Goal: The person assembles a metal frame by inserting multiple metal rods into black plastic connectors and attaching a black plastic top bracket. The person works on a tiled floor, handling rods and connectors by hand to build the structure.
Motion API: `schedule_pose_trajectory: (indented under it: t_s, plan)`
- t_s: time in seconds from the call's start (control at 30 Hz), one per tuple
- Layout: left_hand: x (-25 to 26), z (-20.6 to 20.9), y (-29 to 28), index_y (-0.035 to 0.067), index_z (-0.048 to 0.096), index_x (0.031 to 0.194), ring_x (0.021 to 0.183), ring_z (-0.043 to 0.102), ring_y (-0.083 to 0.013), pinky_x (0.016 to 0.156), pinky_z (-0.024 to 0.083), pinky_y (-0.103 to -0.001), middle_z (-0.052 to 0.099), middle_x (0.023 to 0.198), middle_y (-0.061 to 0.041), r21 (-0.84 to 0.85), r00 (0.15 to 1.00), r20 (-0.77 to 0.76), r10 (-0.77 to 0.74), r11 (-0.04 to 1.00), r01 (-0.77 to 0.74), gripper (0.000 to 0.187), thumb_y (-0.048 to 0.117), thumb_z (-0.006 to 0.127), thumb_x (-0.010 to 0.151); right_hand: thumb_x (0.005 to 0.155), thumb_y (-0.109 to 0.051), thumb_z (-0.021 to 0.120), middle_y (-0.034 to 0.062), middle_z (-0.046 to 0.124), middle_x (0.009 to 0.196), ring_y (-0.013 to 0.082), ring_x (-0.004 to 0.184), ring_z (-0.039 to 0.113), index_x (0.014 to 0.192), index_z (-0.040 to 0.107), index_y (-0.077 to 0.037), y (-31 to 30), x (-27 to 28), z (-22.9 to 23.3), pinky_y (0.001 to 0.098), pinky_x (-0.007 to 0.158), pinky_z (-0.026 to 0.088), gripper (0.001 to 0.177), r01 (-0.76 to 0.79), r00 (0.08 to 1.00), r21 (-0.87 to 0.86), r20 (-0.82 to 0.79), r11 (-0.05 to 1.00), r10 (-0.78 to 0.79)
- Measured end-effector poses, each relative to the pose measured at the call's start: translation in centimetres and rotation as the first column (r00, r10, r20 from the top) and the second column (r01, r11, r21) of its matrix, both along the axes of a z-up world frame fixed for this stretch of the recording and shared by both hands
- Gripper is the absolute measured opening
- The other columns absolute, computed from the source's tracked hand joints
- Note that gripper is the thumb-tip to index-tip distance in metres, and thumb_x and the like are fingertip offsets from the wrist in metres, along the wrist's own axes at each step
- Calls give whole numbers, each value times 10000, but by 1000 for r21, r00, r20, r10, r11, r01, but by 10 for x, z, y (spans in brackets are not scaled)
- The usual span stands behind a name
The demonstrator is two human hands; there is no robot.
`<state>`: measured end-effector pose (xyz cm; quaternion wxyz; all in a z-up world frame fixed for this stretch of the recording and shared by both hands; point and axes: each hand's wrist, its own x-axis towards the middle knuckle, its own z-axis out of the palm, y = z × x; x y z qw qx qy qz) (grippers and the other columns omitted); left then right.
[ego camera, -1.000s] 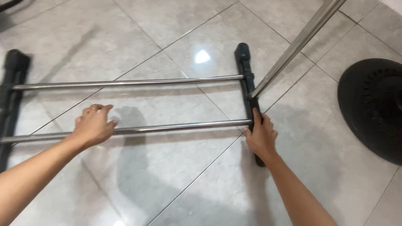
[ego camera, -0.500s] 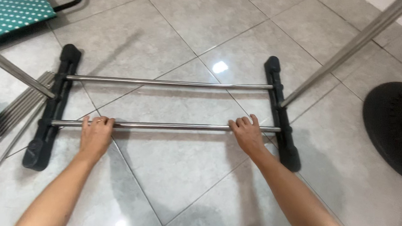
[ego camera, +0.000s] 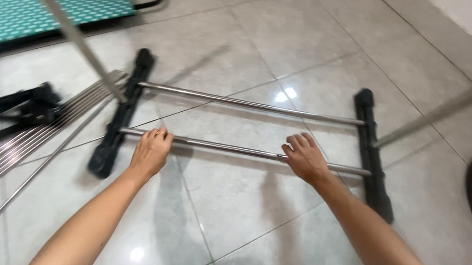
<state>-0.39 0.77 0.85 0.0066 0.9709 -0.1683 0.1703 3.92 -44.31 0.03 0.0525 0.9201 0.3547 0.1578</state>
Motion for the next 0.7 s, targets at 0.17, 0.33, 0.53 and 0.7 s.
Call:
schedule_pose_trajectory:
  t_s: [0.17, 0.33, 0.53, 0.7]
  plan:
    - [-26, 56, 44, 139, 661, 1047, 998, 709, -287, 1091, 478, -385, 758, 1004, -104, 252, 858, -390, 335, 935, -251, 329, 395, 480, 1149, 1046, -174, 570, 71, 643, 1280, 248, 1153, 663, 1196, 630, -99, 104, 30, 69, 371, 957, 540, 179, -109, 937, -142, -346, 984, 54]
    - [-68, 120, 121, 87, 587, 1140, 1045, 682, -351, 845, 564, -476, 691, 1132, -159, 194, 937, -315, 152, 977, -93, 220, 80, 516, 931, 964, -34, 577, 4, 739, 1056, 189, 1129, 676, 1365, 594, -168, 204, 32, 139, 458, 1321, 272, 423, -337, 935, -342, -230, 877, 270]
    - [-44, 210, 198, 156, 625, 1257, 1257, 620, -291, 972, 564, -443, 628, 1358, -105, 575, 706, -455, 542, 785, -231, 391, 180, 633, 867, 975, -254, 642, 46, 499, 1530, 241, 1483, 385, 1527, 428, -267, 305, 30, 188, 611, 1262, 144, 592, -152, 857, -460, -502, 875, -115]
    - [-13, 190, 229, 156, 625, 1357, 1303, 597, -329, 1072, 489, -517, 621, 1404, -143, 340, 573, -431, 698, 713, -613, 469, 205, 637, 891, 954, -354, 657, 64, 454, 1539, 259, 1465, 368, 1494, 444, -262, 334, 15, 183, 561, 1217, 208, 588, -158, 877, -161, -477, 974, 63]
